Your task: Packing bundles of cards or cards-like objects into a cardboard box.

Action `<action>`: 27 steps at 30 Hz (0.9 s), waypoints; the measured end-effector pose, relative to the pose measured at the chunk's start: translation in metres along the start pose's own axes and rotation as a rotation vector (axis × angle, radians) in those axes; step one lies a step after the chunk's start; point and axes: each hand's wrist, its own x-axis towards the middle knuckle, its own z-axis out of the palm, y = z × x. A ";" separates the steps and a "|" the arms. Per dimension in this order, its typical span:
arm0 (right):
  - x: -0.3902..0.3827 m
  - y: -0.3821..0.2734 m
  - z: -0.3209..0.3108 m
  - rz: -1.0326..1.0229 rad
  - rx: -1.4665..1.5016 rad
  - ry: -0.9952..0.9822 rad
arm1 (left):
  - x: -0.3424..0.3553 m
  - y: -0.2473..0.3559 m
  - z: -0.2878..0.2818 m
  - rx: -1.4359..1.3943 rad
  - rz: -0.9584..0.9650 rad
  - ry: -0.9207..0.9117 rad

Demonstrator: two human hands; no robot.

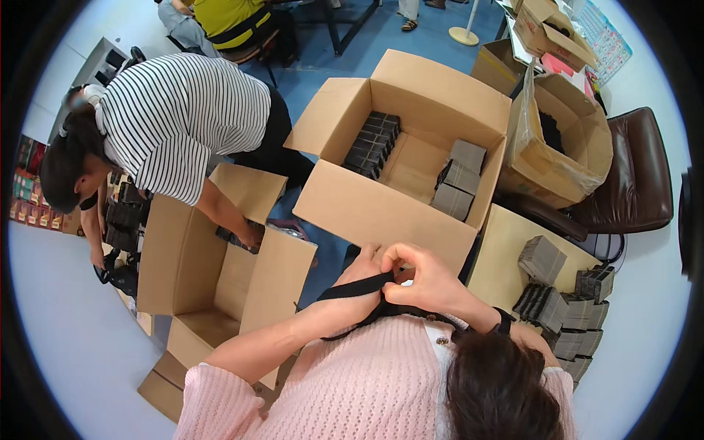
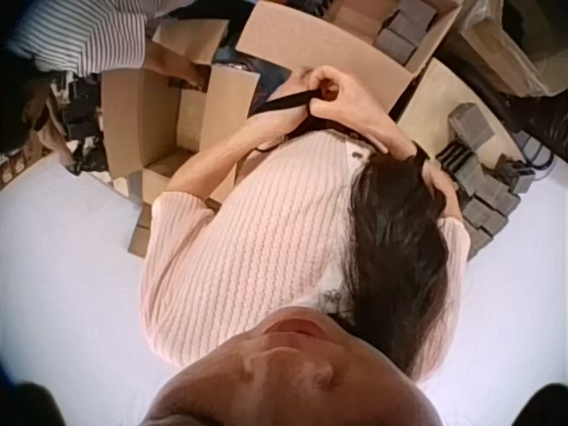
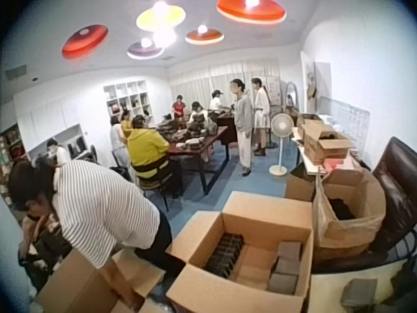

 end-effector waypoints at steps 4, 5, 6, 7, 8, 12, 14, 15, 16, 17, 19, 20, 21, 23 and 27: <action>-0.002 0.001 -0.009 0.106 0.015 -0.021 | -0.025 0.012 -0.001 -0.368 -0.190 0.013; -0.002 0.000 -0.013 0.104 0.018 -0.019 | -0.037 0.013 -0.006 0.033 0.172 -0.061; -0.003 0.000 -0.018 0.138 0.027 0.018 | -0.045 0.011 -0.013 0.459 0.519 -0.150; -0.004 0.000 -0.021 0.192 0.019 0.081 | -0.048 0.006 -0.025 0.435 0.530 -0.137; -0.007 0.000 -0.023 0.177 0.043 0.058 | -0.048 -0.002 -0.039 0.234 0.355 -0.097; -0.014 0.003 -0.024 0.118 0.047 -0.010 | -0.018 -0.040 -0.055 -0.326 -0.115 0.026; -0.015 0.006 -0.024 0.110 0.131 0.042 | -0.002 -0.055 -0.045 -0.484 -0.223 0.048; -0.016 0.007 -0.025 0.110 0.131 0.052 | 0.002 -0.060 -0.034 -0.659 -0.171 -0.044; -0.016 0.008 -0.025 0.080 0.077 0.054 | 0.005 -0.062 -0.025 -0.798 -0.187 -0.138; -0.017 0.009 -0.025 0.059 0.031 0.064 | 0.005 -0.063 -0.018 -0.903 -0.077 -0.143; -0.019 0.011 -0.026 0.050 0.026 0.077 | 0.003 -0.061 -0.009 -0.737 -0.045 -0.049; -0.020 0.011 -0.026 0.049 0.023 0.089 | 0.003 -0.059 -0.005 -0.571 0.028 0.036; -0.021 0.012 -0.026 0.047 0.022 0.096 | 0.002 -0.057 -0.003 -0.628 0.009 0.063; -0.024 0.013 -0.027 0.056 0.009 0.103 | 0.002 -0.054 -0.002 -0.673 -0.054 0.027; -0.028 0.013 -0.027 0.062 -0.011 0.081 | 0.013 -0.053 -0.011 -0.154 0.174 0.012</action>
